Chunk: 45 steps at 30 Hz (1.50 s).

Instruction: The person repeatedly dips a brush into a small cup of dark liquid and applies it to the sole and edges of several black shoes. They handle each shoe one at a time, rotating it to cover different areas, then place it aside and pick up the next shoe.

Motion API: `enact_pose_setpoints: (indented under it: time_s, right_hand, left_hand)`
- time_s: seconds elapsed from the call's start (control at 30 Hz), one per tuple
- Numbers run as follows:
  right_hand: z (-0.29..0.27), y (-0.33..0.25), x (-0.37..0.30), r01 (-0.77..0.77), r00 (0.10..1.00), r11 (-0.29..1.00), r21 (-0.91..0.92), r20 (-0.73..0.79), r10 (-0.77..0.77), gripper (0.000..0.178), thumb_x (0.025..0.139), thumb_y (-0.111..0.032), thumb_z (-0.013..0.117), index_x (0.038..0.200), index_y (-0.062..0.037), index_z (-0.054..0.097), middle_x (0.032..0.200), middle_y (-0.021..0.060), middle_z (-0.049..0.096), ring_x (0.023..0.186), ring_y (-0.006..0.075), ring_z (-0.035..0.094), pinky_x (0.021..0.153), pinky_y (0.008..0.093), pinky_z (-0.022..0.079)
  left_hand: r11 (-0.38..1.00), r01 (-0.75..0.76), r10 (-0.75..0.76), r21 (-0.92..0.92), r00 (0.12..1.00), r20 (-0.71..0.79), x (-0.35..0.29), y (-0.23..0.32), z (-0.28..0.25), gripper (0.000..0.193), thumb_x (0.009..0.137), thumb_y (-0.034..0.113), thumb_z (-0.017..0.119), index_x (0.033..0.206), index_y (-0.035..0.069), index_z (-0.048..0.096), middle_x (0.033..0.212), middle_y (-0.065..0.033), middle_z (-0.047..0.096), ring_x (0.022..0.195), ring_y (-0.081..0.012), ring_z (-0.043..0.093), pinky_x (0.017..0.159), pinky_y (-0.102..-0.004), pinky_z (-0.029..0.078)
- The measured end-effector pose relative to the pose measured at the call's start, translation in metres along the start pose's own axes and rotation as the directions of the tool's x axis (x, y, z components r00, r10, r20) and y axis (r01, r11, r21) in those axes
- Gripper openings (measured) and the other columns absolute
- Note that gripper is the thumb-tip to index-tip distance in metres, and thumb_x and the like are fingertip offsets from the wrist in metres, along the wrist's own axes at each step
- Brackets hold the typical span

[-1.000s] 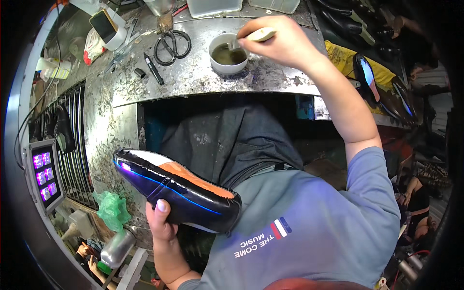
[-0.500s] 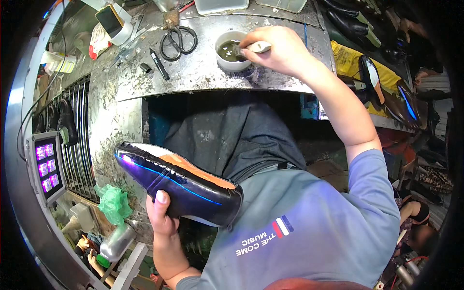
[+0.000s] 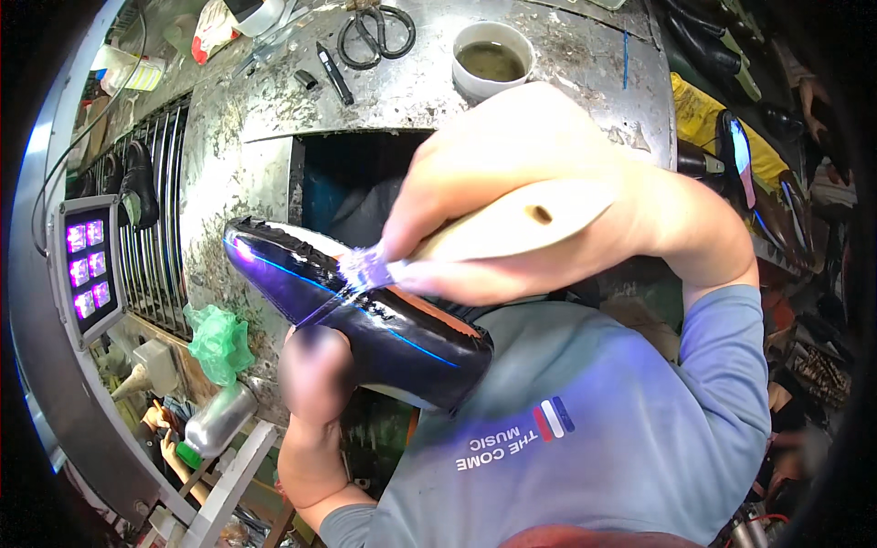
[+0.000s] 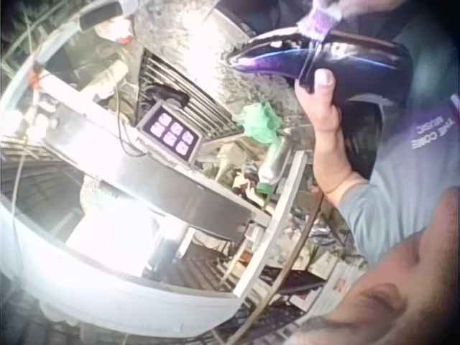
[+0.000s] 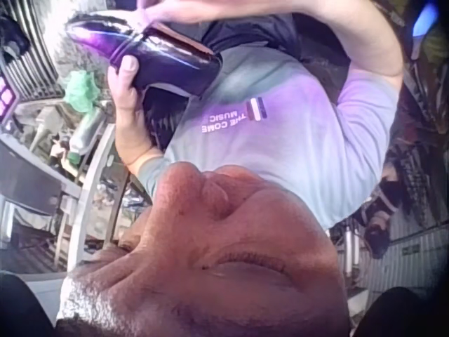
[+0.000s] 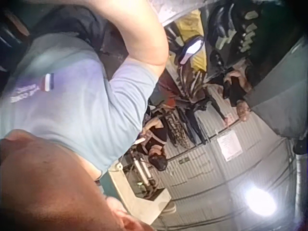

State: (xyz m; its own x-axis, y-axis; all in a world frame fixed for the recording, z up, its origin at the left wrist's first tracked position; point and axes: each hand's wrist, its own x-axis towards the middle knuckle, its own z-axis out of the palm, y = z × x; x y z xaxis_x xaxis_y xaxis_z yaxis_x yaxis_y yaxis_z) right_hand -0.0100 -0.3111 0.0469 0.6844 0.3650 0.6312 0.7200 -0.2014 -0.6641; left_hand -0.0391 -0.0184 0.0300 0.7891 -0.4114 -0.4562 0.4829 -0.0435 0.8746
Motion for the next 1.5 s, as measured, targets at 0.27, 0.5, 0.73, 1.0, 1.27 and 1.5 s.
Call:
enact_pose_setpoints:
  time_s: [0.27,0.5,0.73,1.0,1.27,1.5]
  right_hand:
    - [0.012,-0.005,0.008,-0.025,0.991,0.998,-0.049,0.128,0.031,0.013,0.079,-0.015,0.077,0.088,-0.0102,0.069,0.074,0.0049,0.065,0.064,0.0258,0.066,0.054,0.036,0.053]
    - [0.004,-0.016,0.005,-0.067,0.964,0.998,-0.004,0.258,0.066,0.01,0.08,-0.016,0.074,0.083,-0.0094,0.068,0.07,0.0057,0.062,0.062,0.0283,0.063,0.053,0.0382,0.05]
    - [-0.01,-0.027,0.004,-0.109,0.933,0.992,0.067,0.35,0.079,0.012,0.076,-0.012,0.074,0.076,-0.008,0.063,0.066,0.0064,0.056,0.058,0.03,0.059,0.05,0.0383,0.046]
    - [-0.021,-0.037,0.007,-0.115,0.953,0.989,0.097,0.291,0.082,0.013,0.076,-0.01,0.074,0.073,-0.0063,0.062,0.066,0.007,0.056,0.057,0.0295,0.057,0.05,0.0375,0.046]
    - [-0.021,-0.033,0.012,-0.078,0.954,0.995,0.063,0.296,0.056,0.012,0.076,-0.01,0.075,0.075,-0.006,0.063,0.069,0.0075,0.057,0.06,0.0292,0.058,0.052,0.0373,0.047]
    - [-0.02,-0.028,0.013,-0.063,0.948,0.997,0.046,0.315,0.046,0.012,0.077,-0.011,0.075,0.077,-0.0057,0.064,0.071,0.0079,0.059,0.062,0.029,0.059,0.054,0.0371,0.047]
  left_hand:
    - [1.0,0.001,-0.001,0.014,1.0,0.028,0.0,0.001,0.0,0.068,0.086,0.044,0.075,0.129,-0.005,0.056,0.116,-0.0122,0.067,0.104,-0.0205,0.065,0.095,-0.0349,0.05]
    - [0.999,-0.026,0.028,0.027,0.997,-0.078,0.0,-0.004,-0.004,0.062,0.089,0.042,0.073,0.125,-0.005,0.059,0.113,-0.0118,0.068,0.102,-0.0211,0.066,0.093,-0.0351,0.051]
    - [0.998,-0.044,0.042,-0.046,0.998,-0.047,0.005,-0.027,-0.027,0.059,0.102,0.041,0.05,0.139,-0.004,0.047,0.134,-0.0174,0.06,0.12,-0.0279,0.061,0.104,-0.0421,0.047]
    - [0.859,0.026,-0.054,-0.511,0.998,-0.04,0.013,-0.054,-0.021,0.068,0.102,0.052,0.045,0.15,0.004,0.037,0.146,-0.0157,0.05,0.132,-0.0313,0.052,0.113,-0.0488,0.039]
    - [0.659,0.045,-0.013,-0.751,0.999,0.049,0.02,-0.075,-0.002,0.067,0.104,0.057,0.034,0.154,0.013,0.035,0.154,-0.0115,0.043,0.14,-0.032,0.044,0.118,-0.0514,0.032]
    - [0.542,0.126,-0.109,-0.831,0.991,0.079,0.02,-0.08,-0.003,0.069,0.103,0.057,0.037,0.154,0.011,0.034,0.154,-0.0132,0.042,0.138,-0.0329,0.044,0.115,-0.0502,0.033]
